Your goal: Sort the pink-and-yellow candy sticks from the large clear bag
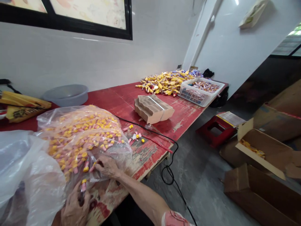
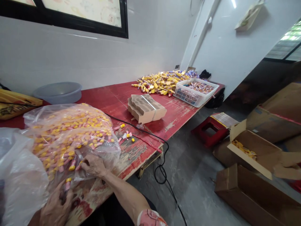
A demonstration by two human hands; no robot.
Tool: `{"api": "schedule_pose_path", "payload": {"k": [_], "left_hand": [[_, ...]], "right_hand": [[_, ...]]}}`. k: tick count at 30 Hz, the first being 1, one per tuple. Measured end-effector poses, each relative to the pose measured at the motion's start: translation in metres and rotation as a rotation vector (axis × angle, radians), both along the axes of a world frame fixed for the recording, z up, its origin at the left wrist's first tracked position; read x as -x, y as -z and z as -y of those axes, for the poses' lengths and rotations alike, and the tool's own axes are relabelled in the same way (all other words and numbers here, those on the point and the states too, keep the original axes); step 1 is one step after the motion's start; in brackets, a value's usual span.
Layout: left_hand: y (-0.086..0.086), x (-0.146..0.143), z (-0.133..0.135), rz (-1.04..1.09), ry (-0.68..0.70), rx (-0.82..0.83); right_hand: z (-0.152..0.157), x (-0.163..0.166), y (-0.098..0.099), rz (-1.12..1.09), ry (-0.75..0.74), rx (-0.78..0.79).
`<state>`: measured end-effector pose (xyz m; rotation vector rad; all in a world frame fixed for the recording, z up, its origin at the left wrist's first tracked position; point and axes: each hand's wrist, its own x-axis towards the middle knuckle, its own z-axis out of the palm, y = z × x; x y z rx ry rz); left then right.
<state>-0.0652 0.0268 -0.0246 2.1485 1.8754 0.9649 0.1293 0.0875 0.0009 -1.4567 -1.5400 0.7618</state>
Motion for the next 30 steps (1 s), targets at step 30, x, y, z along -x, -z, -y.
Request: {"api": "schedule_pose_path", "payload": {"k": [30], "left_hand": [[-0.0038, -0.003, 0.0043, 0.024, -0.004, -0.016]], "right_hand": [[0.0013, 0.0007, 0.0028, -0.028, 0.001, 0.022]]}}
